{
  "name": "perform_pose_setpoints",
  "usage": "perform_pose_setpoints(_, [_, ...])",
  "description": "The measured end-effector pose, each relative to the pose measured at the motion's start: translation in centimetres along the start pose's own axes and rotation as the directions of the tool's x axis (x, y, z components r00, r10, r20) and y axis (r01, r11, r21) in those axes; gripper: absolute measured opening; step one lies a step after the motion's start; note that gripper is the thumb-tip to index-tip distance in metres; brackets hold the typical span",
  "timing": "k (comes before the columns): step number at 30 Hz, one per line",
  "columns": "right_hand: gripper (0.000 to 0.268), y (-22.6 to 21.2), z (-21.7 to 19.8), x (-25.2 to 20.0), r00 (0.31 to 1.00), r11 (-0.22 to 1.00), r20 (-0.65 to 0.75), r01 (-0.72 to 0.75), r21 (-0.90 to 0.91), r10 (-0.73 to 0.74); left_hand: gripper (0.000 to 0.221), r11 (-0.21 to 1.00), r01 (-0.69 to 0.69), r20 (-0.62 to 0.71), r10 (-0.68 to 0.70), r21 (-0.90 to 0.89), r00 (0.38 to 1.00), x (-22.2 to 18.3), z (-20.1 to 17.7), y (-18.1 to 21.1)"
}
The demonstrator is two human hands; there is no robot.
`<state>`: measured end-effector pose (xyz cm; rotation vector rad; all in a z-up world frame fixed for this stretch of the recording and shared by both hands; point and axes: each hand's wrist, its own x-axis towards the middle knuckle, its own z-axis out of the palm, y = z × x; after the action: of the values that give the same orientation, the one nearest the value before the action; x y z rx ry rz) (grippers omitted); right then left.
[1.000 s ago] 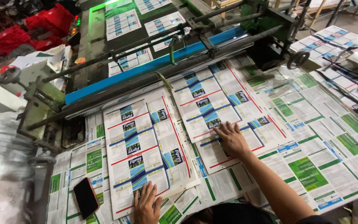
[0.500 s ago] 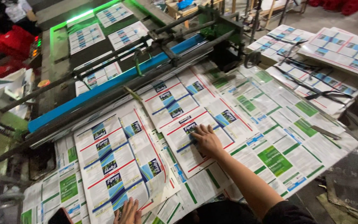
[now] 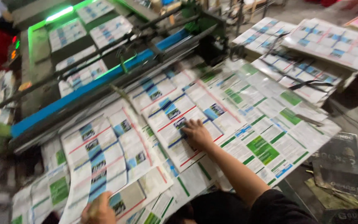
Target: Aligning and feeding large printed sheets into a label processing or cutting machine.
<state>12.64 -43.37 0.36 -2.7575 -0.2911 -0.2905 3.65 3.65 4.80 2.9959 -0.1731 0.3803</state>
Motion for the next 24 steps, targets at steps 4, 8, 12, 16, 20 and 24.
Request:
perform_pose_setpoints(4, [0.051,0.9,1.6,-0.5,0.99,0.99,-0.071,0.115,-0.08,-0.121,0.038,0.988,-0.074,-0.231,0.042,-0.135,0.972,-6.0,2.8,2.9])
perform_pose_setpoints(8, [0.042,-0.5,0.9,-0.4,0.98,0.992,-0.16,0.114,-0.05,-0.12,0.039,0.962,-0.128,-0.204,0.079,-0.243,0.976,-8.8,4.1,3.7])
perform_pose_setpoints(12, [0.047,-1.4,-1.2,-0.8,0.975,0.989,-0.184,0.108,-0.1,-0.125,0.033,0.948,-0.189,-0.309,0.106,-0.255,0.945,-7.7,4.5,3.6])
perform_pose_setpoints(16, [0.044,-0.2,0.6,-0.4,0.977,0.986,-0.19,0.064,-0.156,-0.094,0.031,0.956,-0.201,-0.33,0.123,-0.215,0.936,-5.3,5.9,2.6])
perform_pose_setpoints(20, [0.039,0.0,1.1,-0.5,0.987,0.99,-0.156,0.0,-0.142,-0.022,0.028,0.961,-0.223,-0.334,0.158,-0.164,0.929,-3.5,7.4,1.6])
perform_pose_setpoints(24, [0.042,0.0,1.1,-0.4,0.989,0.989,-0.147,0.0,-0.149,-0.022,0.028,0.96,-0.221,-0.33,0.156,-0.169,0.931,-1.9,6.5,1.9])
